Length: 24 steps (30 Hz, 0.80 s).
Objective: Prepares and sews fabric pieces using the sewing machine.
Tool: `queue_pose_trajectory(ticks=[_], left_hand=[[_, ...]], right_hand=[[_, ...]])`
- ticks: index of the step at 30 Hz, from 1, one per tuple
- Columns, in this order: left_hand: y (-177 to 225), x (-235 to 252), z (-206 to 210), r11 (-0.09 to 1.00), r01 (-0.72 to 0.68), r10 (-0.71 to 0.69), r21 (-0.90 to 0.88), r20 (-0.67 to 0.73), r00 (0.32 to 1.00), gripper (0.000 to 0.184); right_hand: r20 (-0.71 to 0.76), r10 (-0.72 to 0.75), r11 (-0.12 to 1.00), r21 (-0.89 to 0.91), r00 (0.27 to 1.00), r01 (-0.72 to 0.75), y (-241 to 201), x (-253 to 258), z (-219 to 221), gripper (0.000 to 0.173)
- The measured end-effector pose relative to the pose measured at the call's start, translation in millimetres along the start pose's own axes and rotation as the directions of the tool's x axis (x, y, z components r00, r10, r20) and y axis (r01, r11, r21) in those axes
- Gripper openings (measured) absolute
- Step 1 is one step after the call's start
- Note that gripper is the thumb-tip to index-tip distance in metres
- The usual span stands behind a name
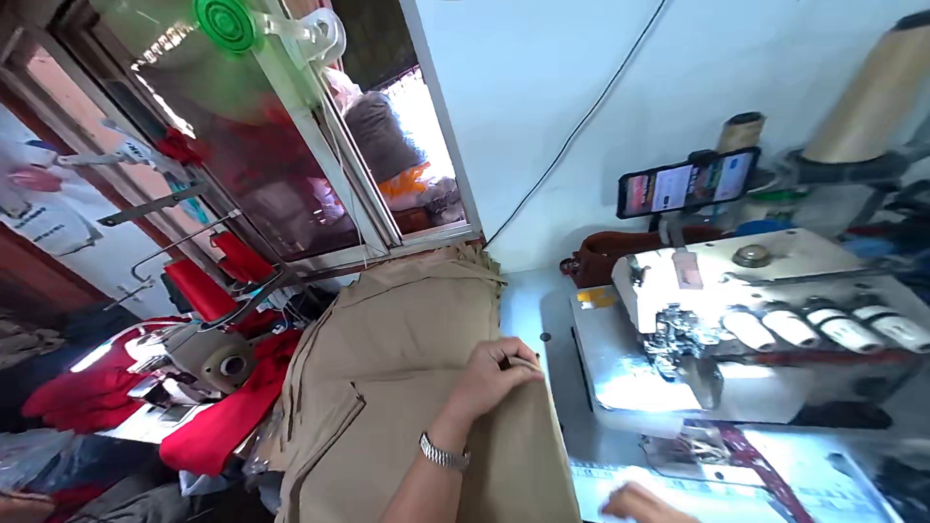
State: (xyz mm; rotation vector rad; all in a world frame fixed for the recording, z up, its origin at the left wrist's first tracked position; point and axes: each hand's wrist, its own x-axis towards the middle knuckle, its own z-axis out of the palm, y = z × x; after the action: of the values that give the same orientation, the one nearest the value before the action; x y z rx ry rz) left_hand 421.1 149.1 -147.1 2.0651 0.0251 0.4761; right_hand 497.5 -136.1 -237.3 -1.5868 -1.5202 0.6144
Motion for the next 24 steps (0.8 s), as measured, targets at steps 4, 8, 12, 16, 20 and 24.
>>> queue_pose_trajectory(ticks=[4, 8, 12, 16, 20, 24], left_hand=[[9.2, -23.3, 17.5, 1.000, -0.010, 0.013, -0.017, 0.157, 0.987, 0.014], [27.2, -37.1, 13.3, 0.998, 0.002, 0.007, -0.066, 0.128, 0.992, 0.008], [31.3, -45.6, 7.8, 0.999, -0.034, 0.036, -0.040, 0.064, 0.997, 0.006], [40.9, -48.7, 11.9, 0.995, -0.081, 0.076, 0.056, 0.098, 0.992, 0.015], [50.1, -45.5, 21.7, 0.994, -0.033, 0.026, 0.105, 0.066, 0.997, 0.015], [56.2, -44.5, 28.7, 0.987, 0.060, -0.054, 0.146, -0.044, 0.998, 0.011]], right_hand=[[-0.399, -0.006, 0.987, 0.144, 0.917, 0.069, -3.2, 51.6, -10.5, 0.042], [-0.163, 0.206, 0.686, 0.727, 0.965, -0.023, -16.0, 92.1, -11.1, 0.023], [-0.230, 0.270, 0.546, 0.836, 0.935, 0.047, -24.4, 99.5, -5.3, 0.009], [-0.464, 0.302, 0.718, 0.686, 0.832, 0.122, -27.8, 99.5, -1.1, 0.008], [-0.565, 0.210, 0.892, 0.444, 0.798, 0.080, -33.2, 93.6, -4.2, 0.015], [-0.611, 0.219, 0.898, 0.431, 0.761, 0.087, -35.0, 93.2, -5.0, 0.007]])
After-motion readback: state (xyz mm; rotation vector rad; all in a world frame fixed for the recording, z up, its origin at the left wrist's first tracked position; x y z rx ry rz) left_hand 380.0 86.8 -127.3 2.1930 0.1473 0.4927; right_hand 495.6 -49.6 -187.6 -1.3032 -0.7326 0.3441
